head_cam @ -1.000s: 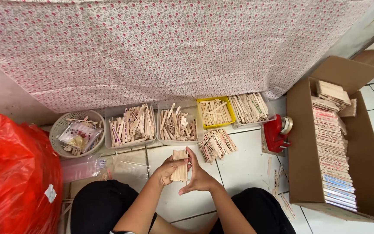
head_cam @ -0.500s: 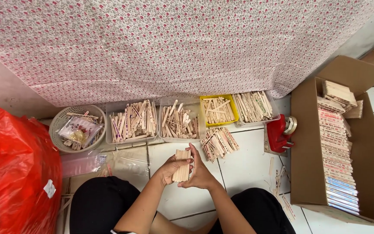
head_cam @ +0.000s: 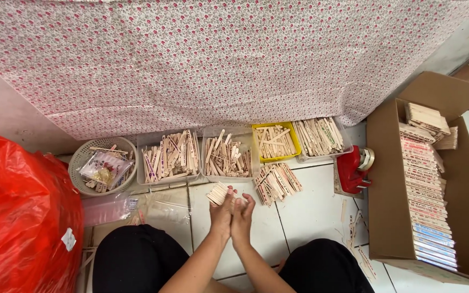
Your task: Packaging bundles of wooden sticks into a cardboard box.
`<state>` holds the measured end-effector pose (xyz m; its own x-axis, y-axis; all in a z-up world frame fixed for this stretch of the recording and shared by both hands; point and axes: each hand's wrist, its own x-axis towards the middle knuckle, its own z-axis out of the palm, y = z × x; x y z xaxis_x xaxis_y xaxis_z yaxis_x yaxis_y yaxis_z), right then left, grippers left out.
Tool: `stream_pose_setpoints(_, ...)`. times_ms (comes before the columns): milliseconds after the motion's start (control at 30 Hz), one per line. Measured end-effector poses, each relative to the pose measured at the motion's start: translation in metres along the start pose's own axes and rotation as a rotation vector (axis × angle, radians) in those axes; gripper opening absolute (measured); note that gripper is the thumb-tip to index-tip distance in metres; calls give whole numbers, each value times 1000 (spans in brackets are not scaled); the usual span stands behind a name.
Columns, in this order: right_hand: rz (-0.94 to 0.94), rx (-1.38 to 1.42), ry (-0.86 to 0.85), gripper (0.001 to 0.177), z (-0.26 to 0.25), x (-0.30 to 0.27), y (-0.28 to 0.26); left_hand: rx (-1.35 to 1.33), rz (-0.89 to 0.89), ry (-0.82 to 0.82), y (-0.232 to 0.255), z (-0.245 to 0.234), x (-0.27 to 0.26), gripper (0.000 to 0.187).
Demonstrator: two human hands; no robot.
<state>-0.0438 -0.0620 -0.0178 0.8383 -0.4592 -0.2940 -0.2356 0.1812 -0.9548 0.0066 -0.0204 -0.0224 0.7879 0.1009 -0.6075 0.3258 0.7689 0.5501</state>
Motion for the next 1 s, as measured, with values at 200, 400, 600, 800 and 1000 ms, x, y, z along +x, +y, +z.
stream_pose_setpoints(200, -144, 33, 231, 22, -6, 17, 7, 0, 15, -31, -17, 3, 0, 42)
stream_pose_setpoints(400, -128, -18, 309, 19, -15, 28, 4, 2, 19, -66, -33, 0, -2, 36)
stream_pose_setpoints(600, -120, 61, 341, 22, -24, 46, 7, 23, 33, -113, -37, -12, -4, 33)
stream_pose_setpoints(800, -83, 105, 333, 21, -26, 38, -4, 39, 37, -166, -40, -13, -3, 35)
stream_pose_setpoints(1000, -217, -72, 365, 22, -26, 30, -8, 16, 33, -186, -48, -11, 7, 39)
